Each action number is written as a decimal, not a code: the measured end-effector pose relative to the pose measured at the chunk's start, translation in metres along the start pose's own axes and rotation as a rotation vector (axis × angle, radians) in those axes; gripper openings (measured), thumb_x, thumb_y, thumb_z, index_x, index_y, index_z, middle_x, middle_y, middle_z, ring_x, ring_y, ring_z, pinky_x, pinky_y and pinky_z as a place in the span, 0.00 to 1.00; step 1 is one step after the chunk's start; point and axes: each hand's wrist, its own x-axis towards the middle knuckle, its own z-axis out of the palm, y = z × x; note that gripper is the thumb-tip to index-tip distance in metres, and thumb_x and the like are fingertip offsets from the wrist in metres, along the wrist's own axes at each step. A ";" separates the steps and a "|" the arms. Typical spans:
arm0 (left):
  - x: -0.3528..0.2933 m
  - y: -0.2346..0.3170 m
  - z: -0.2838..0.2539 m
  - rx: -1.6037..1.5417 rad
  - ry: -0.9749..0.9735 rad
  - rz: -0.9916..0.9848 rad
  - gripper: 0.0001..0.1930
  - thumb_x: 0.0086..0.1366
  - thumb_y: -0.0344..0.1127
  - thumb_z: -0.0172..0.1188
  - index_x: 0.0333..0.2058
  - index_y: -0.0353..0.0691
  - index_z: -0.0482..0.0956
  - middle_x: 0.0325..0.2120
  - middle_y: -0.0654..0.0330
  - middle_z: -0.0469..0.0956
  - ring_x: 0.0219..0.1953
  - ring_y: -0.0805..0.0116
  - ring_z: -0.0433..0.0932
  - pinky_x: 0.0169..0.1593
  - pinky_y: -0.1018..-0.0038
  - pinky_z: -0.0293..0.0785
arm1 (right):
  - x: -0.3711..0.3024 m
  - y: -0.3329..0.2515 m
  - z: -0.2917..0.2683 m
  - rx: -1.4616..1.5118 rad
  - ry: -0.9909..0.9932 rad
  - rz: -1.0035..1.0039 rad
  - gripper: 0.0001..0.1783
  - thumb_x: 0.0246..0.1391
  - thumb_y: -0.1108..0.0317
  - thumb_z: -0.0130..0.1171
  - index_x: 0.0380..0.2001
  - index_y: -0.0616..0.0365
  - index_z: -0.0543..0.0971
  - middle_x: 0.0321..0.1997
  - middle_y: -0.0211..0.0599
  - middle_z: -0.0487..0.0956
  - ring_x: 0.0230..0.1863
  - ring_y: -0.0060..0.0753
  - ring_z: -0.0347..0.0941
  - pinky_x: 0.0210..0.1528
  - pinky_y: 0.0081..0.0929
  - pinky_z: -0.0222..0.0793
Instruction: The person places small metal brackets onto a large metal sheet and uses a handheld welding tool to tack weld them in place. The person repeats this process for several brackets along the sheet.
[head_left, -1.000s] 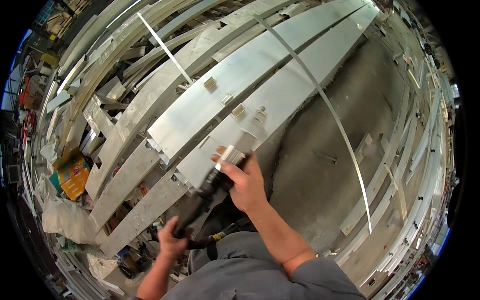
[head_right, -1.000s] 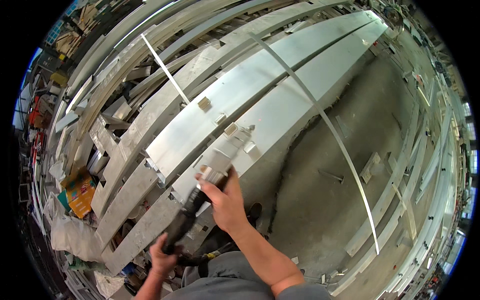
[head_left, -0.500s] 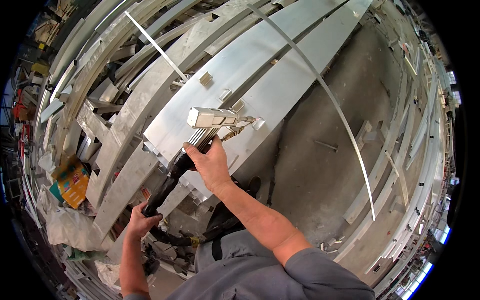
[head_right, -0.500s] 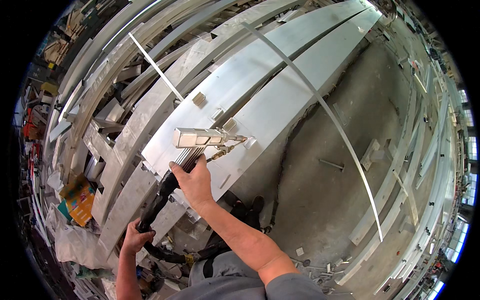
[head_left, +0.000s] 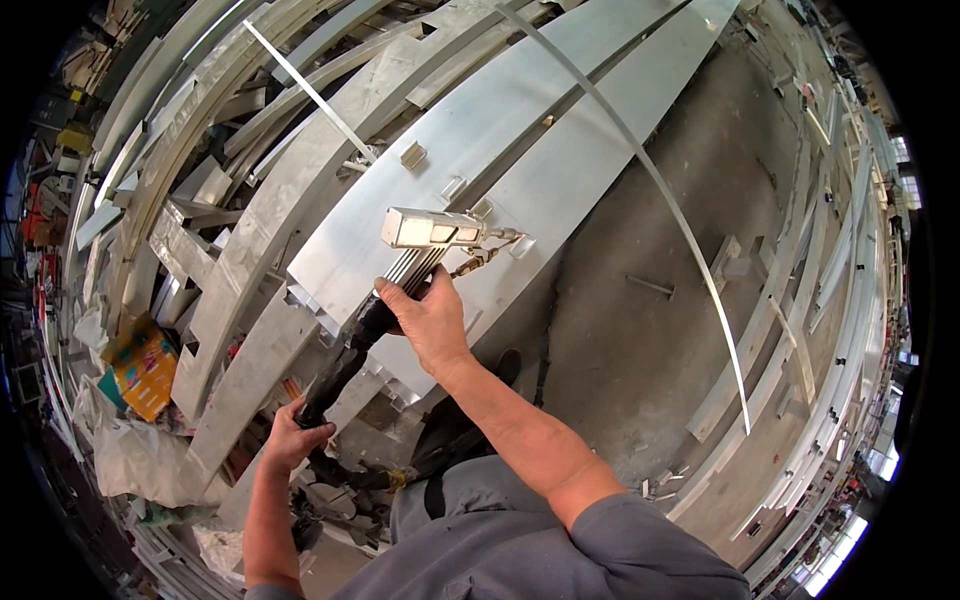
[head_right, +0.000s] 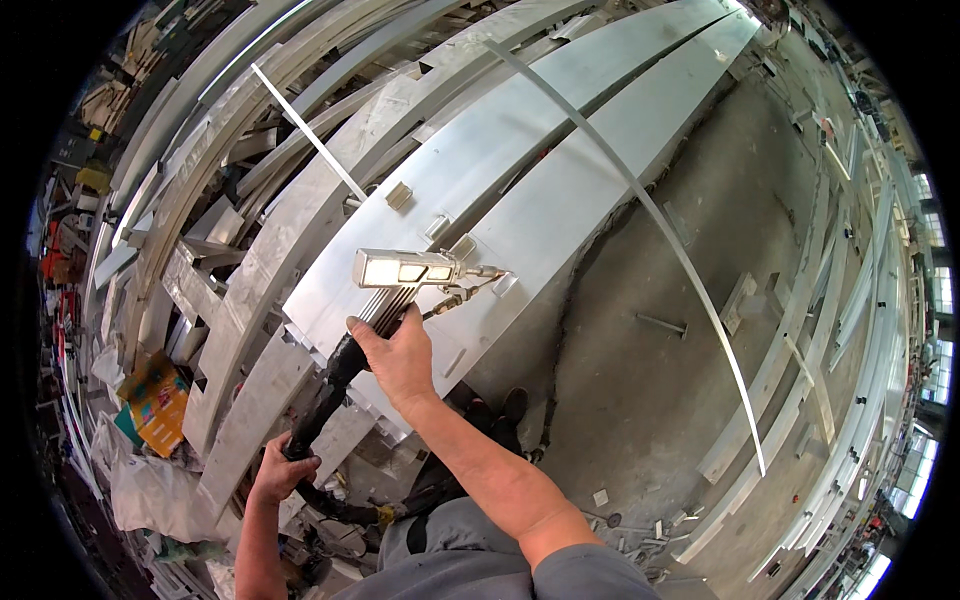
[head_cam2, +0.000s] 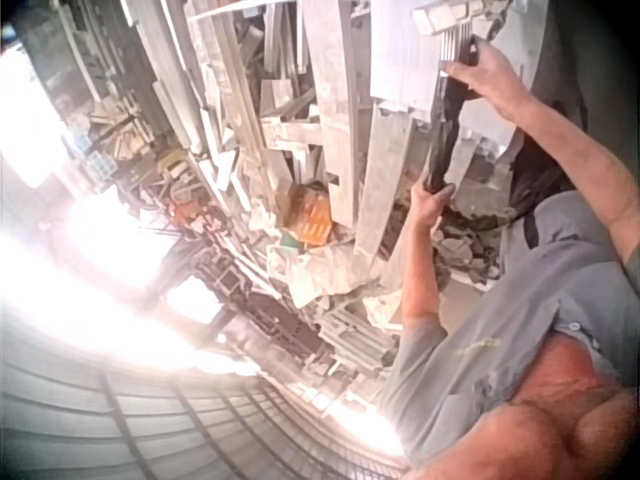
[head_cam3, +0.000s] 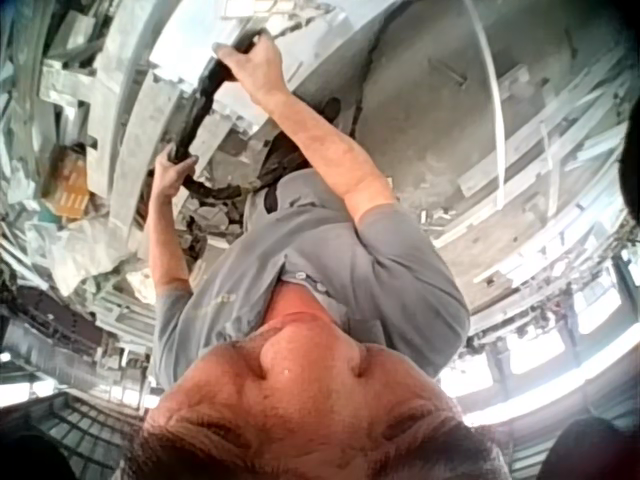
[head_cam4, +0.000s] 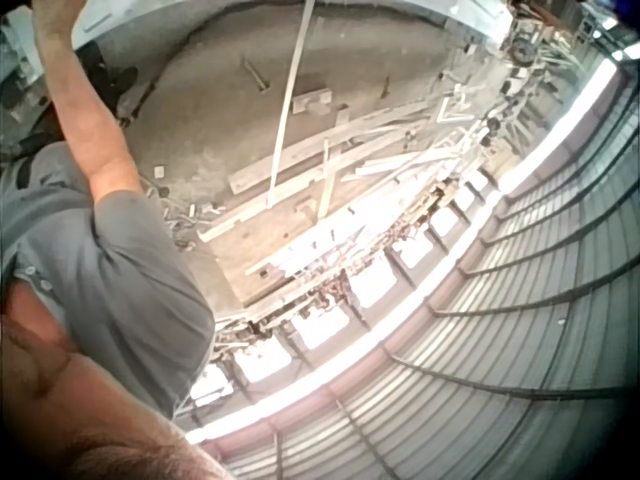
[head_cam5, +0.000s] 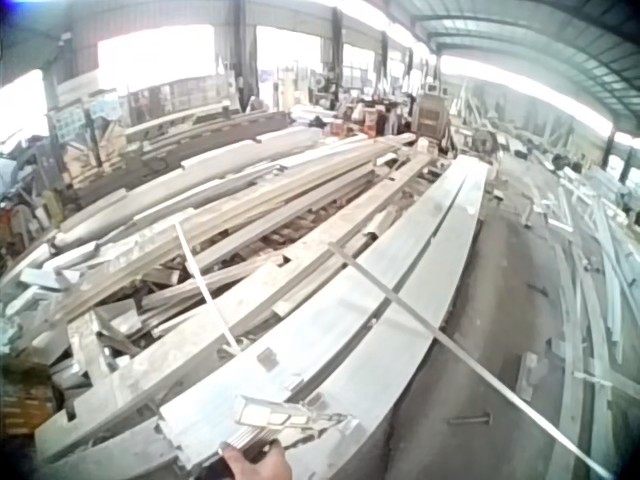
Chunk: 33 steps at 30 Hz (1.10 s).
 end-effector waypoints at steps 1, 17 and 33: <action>0.000 0.001 0.000 0.004 0.000 -0.004 0.14 0.52 0.22 0.71 0.34 0.35 0.75 0.19 0.62 0.75 0.19 0.72 0.75 0.25 0.72 0.73 | 0.001 0.003 0.000 0.001 0.000 0.005 0.27 0.53 0.57 0.73 0.45 0.65 0.73 0.38 0.36 0.81 0.39 0.28 0.77 0.44 0.30 0.74; 0.001 0.007 0.003 0.058 -0.009 -0.041 0.14 0.53 0.24 0.71 0.38 0.34 0.78 0.20 0.65 0.77 0.20 0.75 0.75 0.27 0.75 0.72 | 0.004 -0.010 -0.003 0.037 -0.056 0.168 0.24 0.56 0.61 0.72 0.47 0.63 0.73 0.39 0.35 0.80 0.36 0.24 0.80 0.30 0.27 0.82; -0.006 0.013 -0.003 0.156 0.046 -0.034 0.16 0.50 0.23 0.69 0.39 0.34 0.78 0.19 0.67 0.75 0.19 0.76 0.74 0.25 0.75 0.71 | -0.004 -0.003 0.003 0.036 -0.020 0.027 0.25 0.55 0.58 0.73 0.44 0.66 0.74 0.36 0.34 0.79 0.34 0.22 0.75 0.35 0.24 0.74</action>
